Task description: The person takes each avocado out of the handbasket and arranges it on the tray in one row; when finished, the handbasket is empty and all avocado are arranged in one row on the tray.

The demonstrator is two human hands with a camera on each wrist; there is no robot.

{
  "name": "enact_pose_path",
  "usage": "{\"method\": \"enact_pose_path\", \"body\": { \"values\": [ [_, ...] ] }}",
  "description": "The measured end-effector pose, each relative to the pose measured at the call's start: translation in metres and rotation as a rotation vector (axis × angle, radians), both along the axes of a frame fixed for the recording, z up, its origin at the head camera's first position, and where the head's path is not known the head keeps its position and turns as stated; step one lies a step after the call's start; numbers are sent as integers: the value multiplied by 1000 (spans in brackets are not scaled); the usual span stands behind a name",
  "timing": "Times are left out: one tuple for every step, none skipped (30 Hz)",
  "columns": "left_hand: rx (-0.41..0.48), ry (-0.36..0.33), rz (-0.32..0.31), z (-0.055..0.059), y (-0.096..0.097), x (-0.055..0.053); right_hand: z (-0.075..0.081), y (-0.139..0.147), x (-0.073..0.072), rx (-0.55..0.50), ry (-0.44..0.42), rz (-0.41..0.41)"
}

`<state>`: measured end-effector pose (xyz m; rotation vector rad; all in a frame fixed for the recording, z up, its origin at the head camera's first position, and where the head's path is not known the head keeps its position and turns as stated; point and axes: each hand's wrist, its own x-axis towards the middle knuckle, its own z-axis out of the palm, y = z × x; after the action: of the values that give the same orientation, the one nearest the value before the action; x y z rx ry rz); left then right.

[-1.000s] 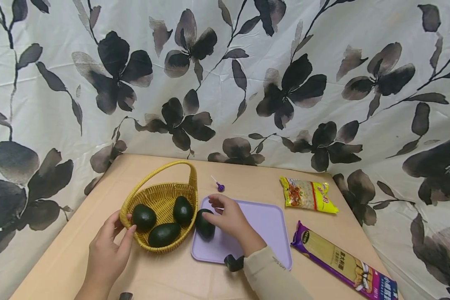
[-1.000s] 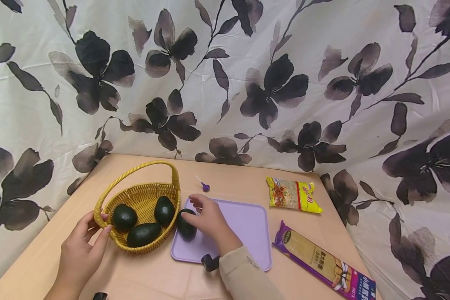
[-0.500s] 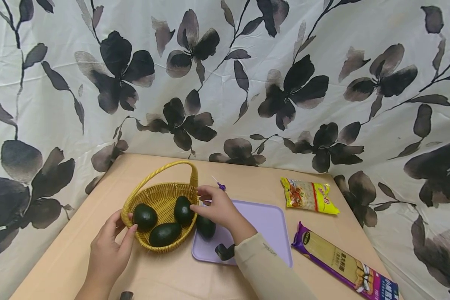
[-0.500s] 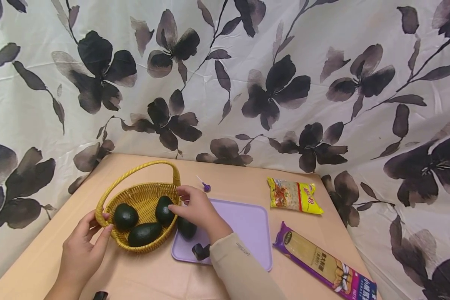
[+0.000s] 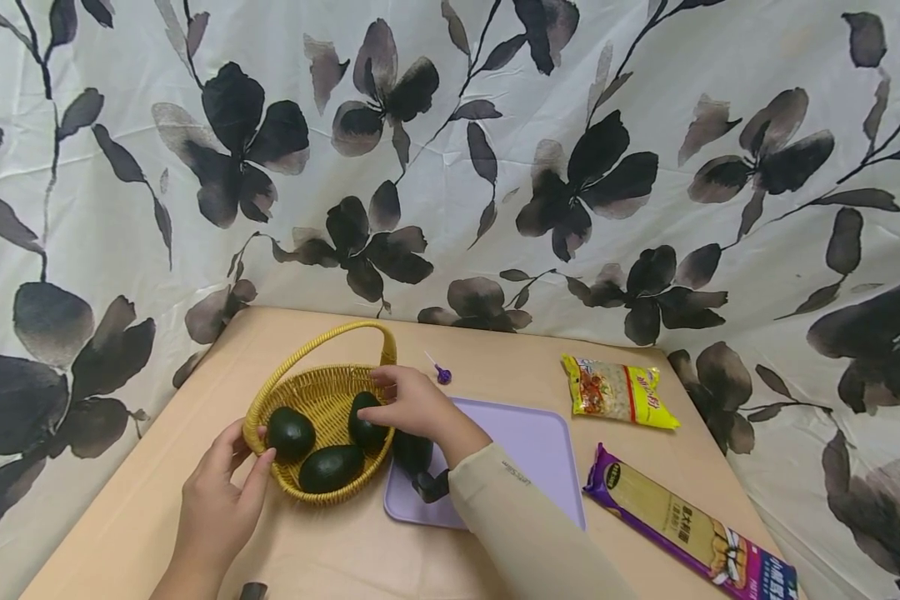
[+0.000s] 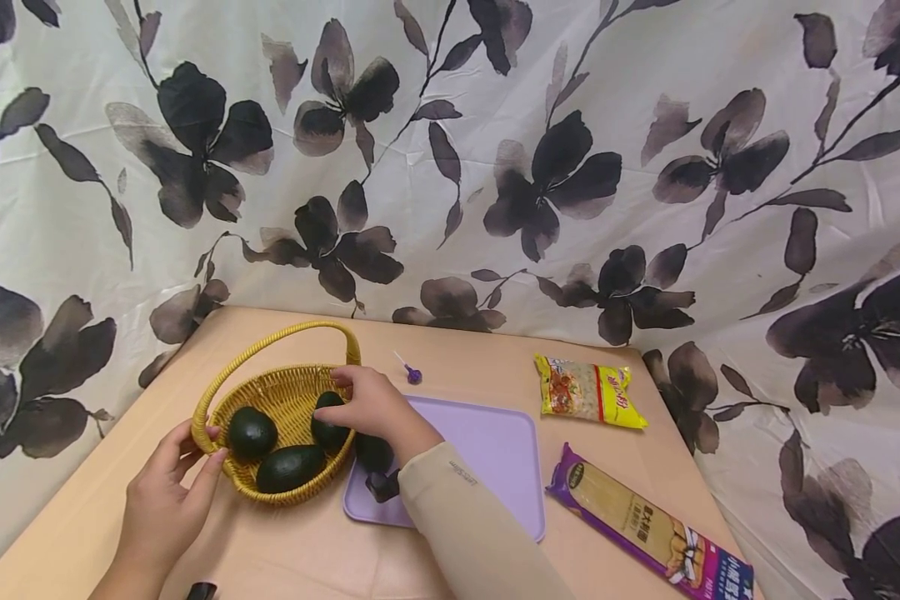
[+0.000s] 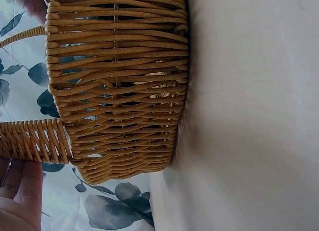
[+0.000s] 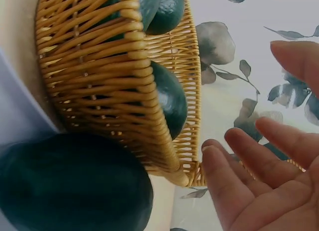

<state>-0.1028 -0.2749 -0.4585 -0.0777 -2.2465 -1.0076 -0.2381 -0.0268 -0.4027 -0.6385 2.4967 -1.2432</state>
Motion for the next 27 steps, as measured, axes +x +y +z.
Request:
{"method": "enact_pose_path", "body": {
  "values": [
    [-2, 2, 0, 0, 0, 0, 1, -2, -1, 17, -1, 6],
    [-3, 2, -1, 0, 0, 0, 2, -4, -1, 31, -2, 12],
    [-4, 1, -1, 0, 0, 0, 3, -5, -2, 46, -5, 17],
    [-5, 2, -2, 0, 0, 0, 4, -7, -3, 71, 0, 22],
    [-5, 2, -3, 0, 0, 0, 4, -9, -4, 95, 2, 26],
    [-6, 2, -3, 0, 0, 0, 5, -11, -4, 115, 2, 32],
    [-6, 4, -4, 1, 0, 0, 5, -13, -5, 136, 4, 37],
    [-6, 4, -3, 1, 0, 0, 5, -15, -6, 155, 5, 45],
    [-5, 5, -2, 1, 0, 0, 6, -18, -6, 175, 9, 54],
    [-4, 6, -2, 1, 0, 0, 6, -20, -7, 194, 12, 63],
    [-4, 6, -1, 1, -1, 0, 7, -23, -7, 211, 9, 70],
    [-4, 6, 1, 1, -1, 0, 8, -26, -7, 225, 9, 76],
    [-4, 4, 1, 1, -1, 0, 9, -29, -8, 243, 9, 80],
    [-2, 2, 2, 1, -1, 1, 9, -32, -8, 259, 6, 81],
    [-2, 2, 1, 1, -1, 1, 10, -35, -9, 275, 4, 82],
    [-1, -2, 2, 1, -1, 1, 10, -38, -9, 291, 1, 79],
    [1, -4, 2, 1, -1, 1, 9, -41, -10, 305, -3, 75],
    [3, -5, 2, 1, -1, 1, 9, -44, -11, 315, -6, 75],
    [4, -6, 2, 1, 0, 1, 9, -47, -12, 332, -3, 76],
    [4, -6, 2, 1, 0, 2, 9, -49, -12, 347, -2, 76],
    [4, -6, 3, 1, 0, 2, 9, -51, -13, 364, 4, 80],
    [6, -8, 4, 1, 0, 2, 8, -53, -14, 380, 11, 83],
    [7, -8, 3, 1, 0, 2, 8, -55, -14, 394, 16, 88],
    [8, -8, 1, 1, 0, 3, 8, -56, -14, 409, 20, 89],
    [8, -7, 0, 1, 0, 3, 7, -57, -15, 424, 25, 90],
    [9, -7, -1, 1, 0, 3, 6, -58, -15, 435, 25, 88],
    [9, -9, -2, 1, 0, 3, 5, -59, -16, 447, 23, 86]
  ]
}}
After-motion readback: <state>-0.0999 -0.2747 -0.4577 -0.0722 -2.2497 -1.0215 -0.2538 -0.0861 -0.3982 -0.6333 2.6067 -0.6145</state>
